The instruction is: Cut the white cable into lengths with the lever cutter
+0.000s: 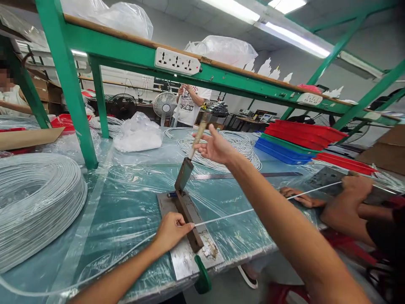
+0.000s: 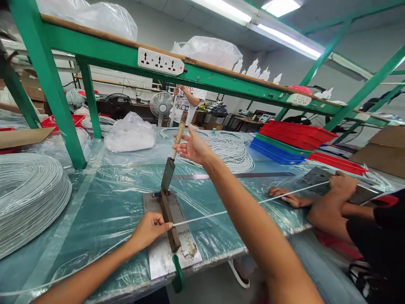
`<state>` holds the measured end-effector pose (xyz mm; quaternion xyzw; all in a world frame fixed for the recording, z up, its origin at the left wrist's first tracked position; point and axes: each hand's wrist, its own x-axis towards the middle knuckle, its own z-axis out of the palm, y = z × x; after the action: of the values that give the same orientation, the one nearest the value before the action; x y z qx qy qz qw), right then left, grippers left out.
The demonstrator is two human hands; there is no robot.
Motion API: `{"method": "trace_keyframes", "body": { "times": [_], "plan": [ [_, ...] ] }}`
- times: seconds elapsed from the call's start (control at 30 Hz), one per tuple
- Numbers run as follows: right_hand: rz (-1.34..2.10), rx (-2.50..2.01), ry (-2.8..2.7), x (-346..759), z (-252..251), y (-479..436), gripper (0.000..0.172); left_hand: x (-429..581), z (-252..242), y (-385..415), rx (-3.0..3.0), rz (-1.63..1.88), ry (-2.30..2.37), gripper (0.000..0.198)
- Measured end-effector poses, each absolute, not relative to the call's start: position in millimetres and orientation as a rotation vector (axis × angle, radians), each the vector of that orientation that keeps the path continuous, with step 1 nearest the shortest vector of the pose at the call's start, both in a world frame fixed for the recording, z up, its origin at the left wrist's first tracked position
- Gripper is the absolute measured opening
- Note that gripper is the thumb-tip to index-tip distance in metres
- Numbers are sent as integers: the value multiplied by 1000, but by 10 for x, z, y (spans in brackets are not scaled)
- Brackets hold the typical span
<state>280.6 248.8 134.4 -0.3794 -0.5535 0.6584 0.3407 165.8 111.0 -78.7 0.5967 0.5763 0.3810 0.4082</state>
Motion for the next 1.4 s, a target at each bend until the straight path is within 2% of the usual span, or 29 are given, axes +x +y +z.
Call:
{"method": "trace_keyframes", "body": {
  "times": [0.07,0.2,0.37,0.43,0.53,0.57,0.6,0.73,0.87,1.07,1.4],
  "plan": [
    [1713,-1033,-1411,3040,1330,2190,54,1677,-810,1135,1473,969,1489,38],
    [1795,-1039,-1411,3496,1055,1604,38,1707,-812,1168,1441,976,1583,35],
    [1843,-1165,-1431,3841,554,954,37,1720,-788,1164,1449,974,1666,32],
    [1857,-1250,-1342,3869,429,763,43,1723,-777,1159,1464,968,1689,33],
    [1854,-1346,-1218,3835,341,579,69,1729,-758,1158,1494,961,1721,32],
    [1847,-1370,-1189,3816,329,542,72,1731,-750,1158,1503,958,1732,32],
    [1843,-1390,-1160,3797,320,515,71,1734,-743,1159,1511,954,1744,32],
    [1973,-1467,-1060,3753,285,470,48,1743,-712,1154,1547,933,1778,31],
    [2017,-1580,-1158,3760,223,472,37,1743,-696,1148,1586,917,1770,33],
    [1802,-1573,-1445,3750,172,424,38,1738,-742,1163,1605,929,1756,34],
    [1751,-1527,-1495,3739,255,373,31,1761,-757,1133,1591,981,1740,33]
  ]
}}
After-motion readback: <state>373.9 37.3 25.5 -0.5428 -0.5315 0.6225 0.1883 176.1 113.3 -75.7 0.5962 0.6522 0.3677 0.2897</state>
